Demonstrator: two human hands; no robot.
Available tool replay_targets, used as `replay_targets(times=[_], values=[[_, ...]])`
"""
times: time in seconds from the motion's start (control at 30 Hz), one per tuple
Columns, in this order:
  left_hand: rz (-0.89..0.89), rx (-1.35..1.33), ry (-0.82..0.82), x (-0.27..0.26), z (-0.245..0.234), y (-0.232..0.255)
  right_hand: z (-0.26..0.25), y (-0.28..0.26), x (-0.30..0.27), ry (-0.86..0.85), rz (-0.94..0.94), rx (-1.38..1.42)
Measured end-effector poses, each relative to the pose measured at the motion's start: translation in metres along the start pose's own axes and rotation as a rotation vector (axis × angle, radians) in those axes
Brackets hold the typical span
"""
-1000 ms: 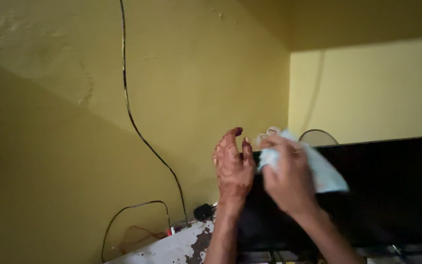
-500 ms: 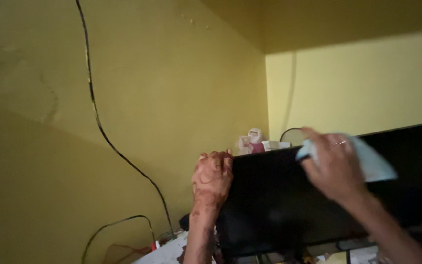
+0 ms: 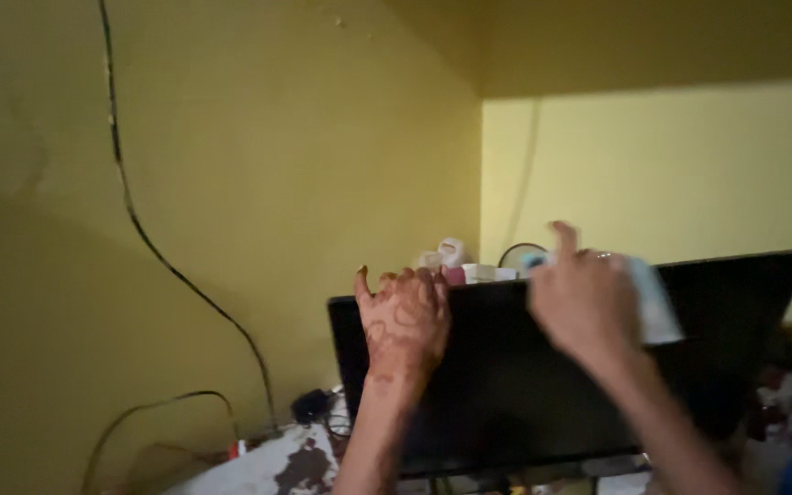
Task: The person cleans various electronic and household items including a monitor, a calculator, a remote, and a small speaker using a cloth.
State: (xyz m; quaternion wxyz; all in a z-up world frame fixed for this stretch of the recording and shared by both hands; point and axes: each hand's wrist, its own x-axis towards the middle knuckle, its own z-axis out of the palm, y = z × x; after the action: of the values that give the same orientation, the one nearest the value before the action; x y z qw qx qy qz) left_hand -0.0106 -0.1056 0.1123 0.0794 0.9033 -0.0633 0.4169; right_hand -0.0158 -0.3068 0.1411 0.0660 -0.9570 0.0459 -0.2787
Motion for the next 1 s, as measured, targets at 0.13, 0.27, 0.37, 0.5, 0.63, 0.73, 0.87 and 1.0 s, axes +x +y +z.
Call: replay_targets(times=[0.13,0.27,0.37,0.5,0.63,0.73,0.87,1.0], values=[[-0.134,-0.055,-0.004,0.003,0.004,0.016,0.005,-0.007,-0.015,0.211,-0.321,0.246],[-0.066,0.019,0.153,-0.002,0.002,0.02,0.011,0.032,-0.007,0.305,-0.581,0.397],[-0.144,0.038,-0.037,-0.001,-0.001,0.024,0.018,0.068,-0.001,0.256,-0.413,0.336],[-0.139,0.041,-0.158,0.0,-0.004,0.027,0.021,0.125,0.012,0.315,-0.344,0.3],[0.045,0.071,-0.145,-0.004,-0.004,0.017,0.021,0.168,0.019,0.346,-0.342,0.337],[-0.066,0.066,-0.247,0.0,-0.001,0.019,0.024,0.173,0.021,0.384,-0.392,0.318],[-0.074,0.098,-0.192,0.0,0.003,0.021,0.027,0.172,0.023,0.351,-0.352,0.272],[-0.074,0.085,-0.185,-0.001,0.002,0.02,0.037,0.17,0.025,0.419,-0.34,0.233]])
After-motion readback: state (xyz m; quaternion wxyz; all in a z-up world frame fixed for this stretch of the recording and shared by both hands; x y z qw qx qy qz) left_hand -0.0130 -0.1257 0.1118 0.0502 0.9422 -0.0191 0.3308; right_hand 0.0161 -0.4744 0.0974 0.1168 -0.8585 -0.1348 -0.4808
